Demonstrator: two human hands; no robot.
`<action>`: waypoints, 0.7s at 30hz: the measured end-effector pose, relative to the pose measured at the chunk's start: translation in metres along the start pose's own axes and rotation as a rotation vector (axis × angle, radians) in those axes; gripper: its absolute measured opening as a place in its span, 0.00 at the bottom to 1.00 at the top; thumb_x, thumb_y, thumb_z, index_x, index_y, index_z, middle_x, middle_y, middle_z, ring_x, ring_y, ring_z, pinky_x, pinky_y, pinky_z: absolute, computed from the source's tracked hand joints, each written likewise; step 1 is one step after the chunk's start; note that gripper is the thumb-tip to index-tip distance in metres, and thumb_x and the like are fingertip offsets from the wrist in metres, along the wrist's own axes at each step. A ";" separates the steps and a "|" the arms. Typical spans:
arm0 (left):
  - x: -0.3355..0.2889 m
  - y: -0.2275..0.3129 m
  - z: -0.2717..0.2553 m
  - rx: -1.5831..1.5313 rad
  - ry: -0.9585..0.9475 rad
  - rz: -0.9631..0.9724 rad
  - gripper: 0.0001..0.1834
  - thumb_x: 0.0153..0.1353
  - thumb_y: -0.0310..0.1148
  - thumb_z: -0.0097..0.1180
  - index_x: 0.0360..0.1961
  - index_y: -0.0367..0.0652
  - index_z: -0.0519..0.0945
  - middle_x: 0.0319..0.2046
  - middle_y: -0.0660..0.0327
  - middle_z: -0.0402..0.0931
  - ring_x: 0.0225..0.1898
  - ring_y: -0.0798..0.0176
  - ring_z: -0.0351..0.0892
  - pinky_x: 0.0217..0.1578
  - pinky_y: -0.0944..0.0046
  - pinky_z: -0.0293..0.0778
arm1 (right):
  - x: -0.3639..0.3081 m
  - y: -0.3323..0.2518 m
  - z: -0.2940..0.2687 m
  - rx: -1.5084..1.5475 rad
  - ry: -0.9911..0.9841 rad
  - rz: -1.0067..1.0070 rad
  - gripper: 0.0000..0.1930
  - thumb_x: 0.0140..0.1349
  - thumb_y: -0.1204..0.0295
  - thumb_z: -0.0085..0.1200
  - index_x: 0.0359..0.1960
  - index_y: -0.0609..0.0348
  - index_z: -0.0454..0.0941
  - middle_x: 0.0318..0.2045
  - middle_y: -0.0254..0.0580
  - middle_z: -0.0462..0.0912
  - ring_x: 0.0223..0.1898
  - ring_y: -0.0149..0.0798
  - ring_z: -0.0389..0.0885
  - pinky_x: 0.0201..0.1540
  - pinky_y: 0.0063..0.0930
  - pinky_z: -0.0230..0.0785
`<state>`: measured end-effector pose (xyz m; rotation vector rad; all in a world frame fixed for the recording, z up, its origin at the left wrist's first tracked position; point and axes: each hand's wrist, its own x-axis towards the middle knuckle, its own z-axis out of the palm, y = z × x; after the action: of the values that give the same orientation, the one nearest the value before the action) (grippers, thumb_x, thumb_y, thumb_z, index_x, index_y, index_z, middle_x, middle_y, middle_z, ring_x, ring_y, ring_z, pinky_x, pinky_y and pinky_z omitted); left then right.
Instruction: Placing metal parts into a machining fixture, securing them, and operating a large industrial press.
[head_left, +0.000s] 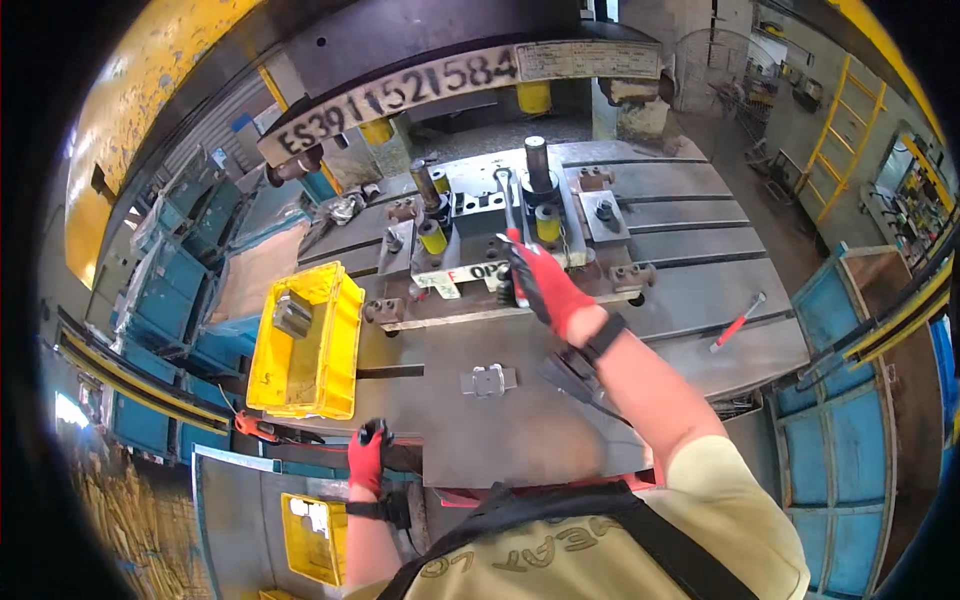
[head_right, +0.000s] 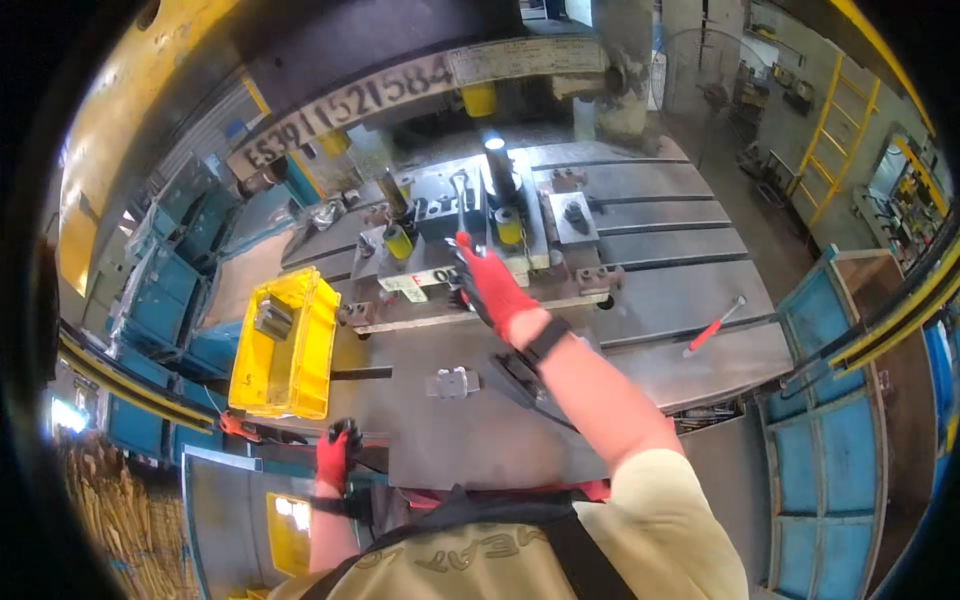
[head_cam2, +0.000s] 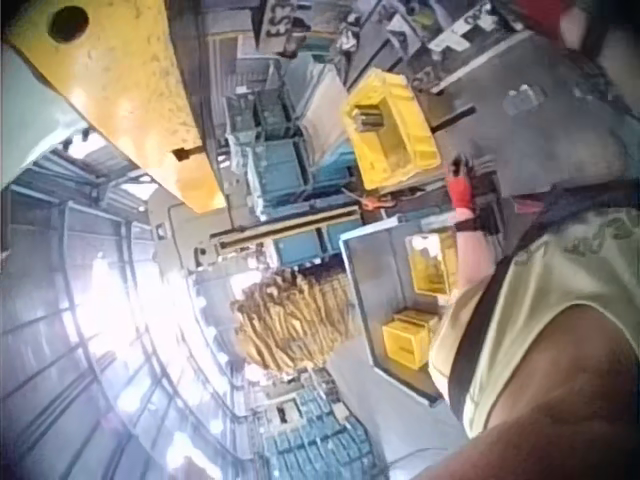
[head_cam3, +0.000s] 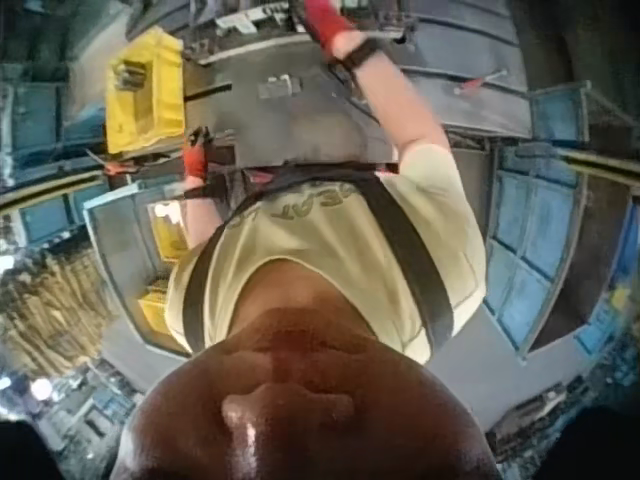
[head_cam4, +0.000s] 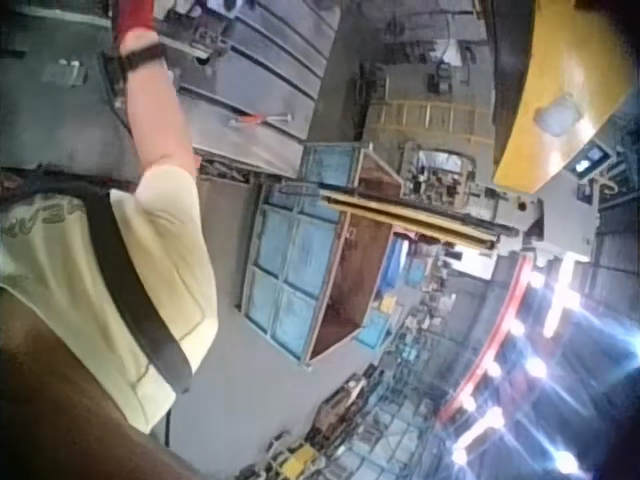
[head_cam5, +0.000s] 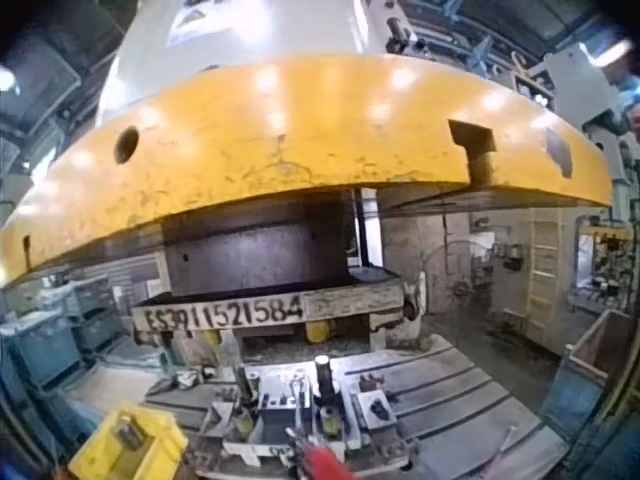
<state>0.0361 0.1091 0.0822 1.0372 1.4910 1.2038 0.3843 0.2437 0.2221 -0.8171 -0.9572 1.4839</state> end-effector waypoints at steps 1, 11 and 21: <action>-0.007 -0.012 -0.012 0.142 0.121 -0.004 0.08 0.47 0.28 0.46 0.30 0.38 0.69 0.23 0.62 0.69 0.23 0.68 0.70 0.24 0.71 0.68 | 0.018 0.001 0.004 -0.068 -0.020 -0.041 0.19 0.49 0.54 0.41 0.27 0.60 0.64 0.13 0.33 0.65 0.12 0.28 0.64 0.13 0.20 0.56; -0.061 -0.036 -0.029 0.351 -0.015 -0.521 0.10 0.43 0.33 0.50 0.28 0.41 0.71 0.22 0.61 0.70 0.23 0.67 0.69 0.23 0.69 0.66 | 0.077 0.022 0.010 -0.457 0.178 0.028 0.26 0.47 0.53 0.40 0.31 0.70 0.63 0.15 0.45 0.72 0.22 0.38 0.73 0.19 0.25 0.61; -0.049 -0.034 -0.022 0.518 -0.073 -0.309 0.12 0.43 0.32 0.50 0.31 0.39 0.70 0.25 0.60 0.71 0.26 0.67 0.70 0.24 0.70 0.67 | 0.067 0.021 0.006 -0.402 0.319 0.105 0.27 0.46 0.52 0.42 0.32 0.71 0.62 0.23 0.50 0.71 0.16 0.37 0.72 0.17 0.23 0.65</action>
<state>0.0233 0.0515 0.0575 1.1124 1.8742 0.5665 0.3618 0.3086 0.2069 -1.3695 -0.9918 1.2117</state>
